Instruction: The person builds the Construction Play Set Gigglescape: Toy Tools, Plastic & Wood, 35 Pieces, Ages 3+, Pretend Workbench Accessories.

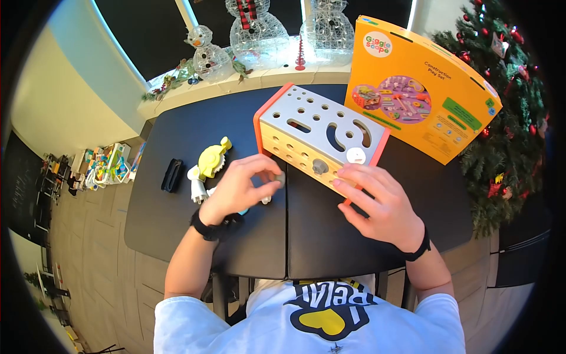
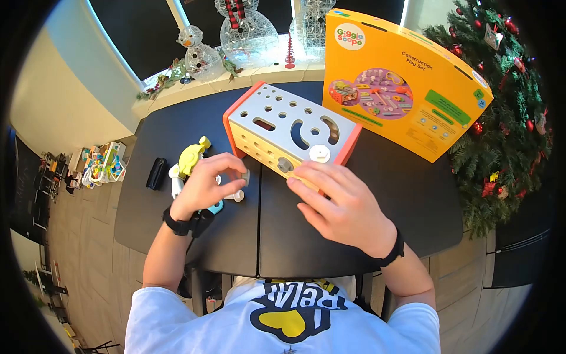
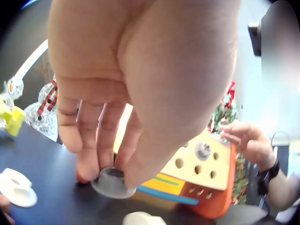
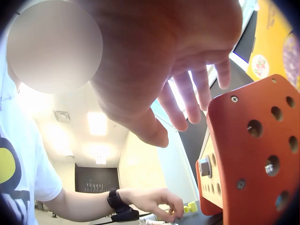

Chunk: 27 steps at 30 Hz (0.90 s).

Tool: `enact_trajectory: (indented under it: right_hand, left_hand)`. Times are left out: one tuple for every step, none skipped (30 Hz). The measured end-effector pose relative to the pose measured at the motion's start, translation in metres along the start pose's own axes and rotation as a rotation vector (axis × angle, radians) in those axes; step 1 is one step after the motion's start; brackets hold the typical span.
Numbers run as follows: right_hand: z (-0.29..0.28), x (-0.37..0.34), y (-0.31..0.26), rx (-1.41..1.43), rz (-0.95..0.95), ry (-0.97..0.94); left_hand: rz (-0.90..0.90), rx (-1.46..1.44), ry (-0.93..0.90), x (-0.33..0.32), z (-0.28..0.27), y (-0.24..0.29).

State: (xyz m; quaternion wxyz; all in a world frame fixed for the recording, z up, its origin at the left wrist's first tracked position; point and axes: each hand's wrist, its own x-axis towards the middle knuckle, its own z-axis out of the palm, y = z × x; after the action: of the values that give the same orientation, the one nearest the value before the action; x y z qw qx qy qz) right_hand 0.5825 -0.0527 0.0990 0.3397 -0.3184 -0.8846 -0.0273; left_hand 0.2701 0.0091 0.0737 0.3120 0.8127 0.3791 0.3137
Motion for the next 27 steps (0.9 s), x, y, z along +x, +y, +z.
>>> enact_trajectory:
  right_hand:
    - [0.002, -0.001, -0.004, 0.021, -0.002, 0.010]
    - [0.004, -0.001, -0.007, 0.040, -0.003, 0.021]
    - [0.007, 0.001, -0.009, 0.053, -0.040, 0.058]
    - [0.009, 0.001, -0.011, 0.064, -0.048, 0.064]
    - [0.011, 0.000, -0.013, 0.075, -0.054, 0.071]
    - [0.014, -0.001, -0.015, 0.086, -0.060, 0.077]
    - [0.019, -0.001, -0.014, 0.069, -0.102, 0.132]
    - [0.023, -0.004, -0.012, 0.067, -0.095, 0.152]
    - [0.026, -0.009, -0.011, 0.065, -0.089, 0.173]
    - [0.027, -0.011, -0.011, 0.063, -0.084, 0.195]
    - [0.027, -0.012, -0.011, 0.088, -0.071, 0.222]
    - [0.027, -0.014, -0.010, 0.107, -0.056, 0.231]
    - [0.026, -0.017, -0.009, 0.127, -0.040, 0.241]
    - [0.025, -0.019, -0.008, 0.148, -0.022, 0.250]
    - [0.024, -0.021, -0.006, 0.175, 0.012, 0.260]
    - [0.024, -0.023, -0.005, 0.203, 0.048, 0.268]
    - [0.023, -0.025, -0.005, 0.231, 0.085, 0.275]
    - [0.020, -0.027, -0.004, 0.217, 0.092, 0.271]
    - [0.017, -0.027, -0.001, 0.202, 0.098, 0.268]
    - [0.013, -0.027, 0.002, 0.188, 0.103, 0.265]
    - [0.012, -0.029, 0.006, 0.187, 0.146, 0.260]
    - [0.011, -0.031, 0.009, 0.187, 0.197, 0.283]
    - [0.010, -0.031, 0.012, 0.189, 0.248, 0.305]
    - [0.009, -0.032, 0.016, 0.191, 0.298, 0.326]
    - [0.011, -0.036, 0.023, 0.213, 0.343, 0.347]
    - [0.011, -0.037, 0.028, 0.255, 0.391, 0.349]
    - [0.011, -0.037, 0.032, 0.297, 0.439, 0.352]
  left_hand:
    - [-0.003, -0.181, -0.018, 0.000, 0.008, 0.006]
    - [0.020, -0.334, -0.040, -0.001, 0.017, 0.011]
    - [0.020, -0.480, -0.046, -0.001, 0.027, 0.018]
    - [0.020, -0.626, -0.056, -0.001, 0.037, 0.026]
    - [0.023, -0.731, -0.064, -0.001, 0.045, 0.031]
    - [0.024, -0.836, -0.075, -0.001, 0.053, 0.036]
    - [0.007, -0.914, -0.078, -0.001, 0.059, 0.043]
    - [0.029, -0.896, -0.075, 0.000, 0.064, 0.044]
    - [0.053, -0.877, -0.072, 0.002, 0.069, 0.046]
    - [0.076, -0.857, -0.069, 0.003, 0.071, 0.046]
    - [0.074, -0.751, -0.049, 0.003, 0.071, 0.046]
    - [0.119, -0.621, -0.045, 0.005, 0.067, 0.046]
    - [0.163, -0.491, -0.041, 0.008, 0.060, 0.046]
    - [0.205, -0.362, -0.037, 0.012, 0.053, 0.046]
    - [0.294, -0.188, 0.072, 0.018, 0.048, 0.048]
    - [0.395, 0.027, 0.127, 0.024, 0.040, 0.048]
    - [0.440, 0.209, 0.156, 0.031, 0.033, 0.050]
    - [0.483, 0.391, 0.186, 0.038, 0.026, 0.050]
    - [0.442, 0.487, 0.140, 0.043, 0.022, 0.045]
    - [0.453, 0.533, 0.108, 0.048, 0.020, 0.043]
    - [0.463, 0.580, 0.077, 0.053, 0.018, 0.043]
    - [0.473, 0.628, 0.047, 0.058, 0.016, 0.043]
    - [0.475, 0.657, -0.007, 0.062, 0.018, 0.038]
    - [0.492, 0.686, -0.041, 0.065, 0.019, 0.036]
    - [0.508, 0.715, -0.076, 0.068, 0.021, 0.034]
    - [0.524, 0.743, -0.112, 0.069, 0.023, 0.032]
    - [0.540, 0.759, -0.111, 0.071, 0.025, 0.029]
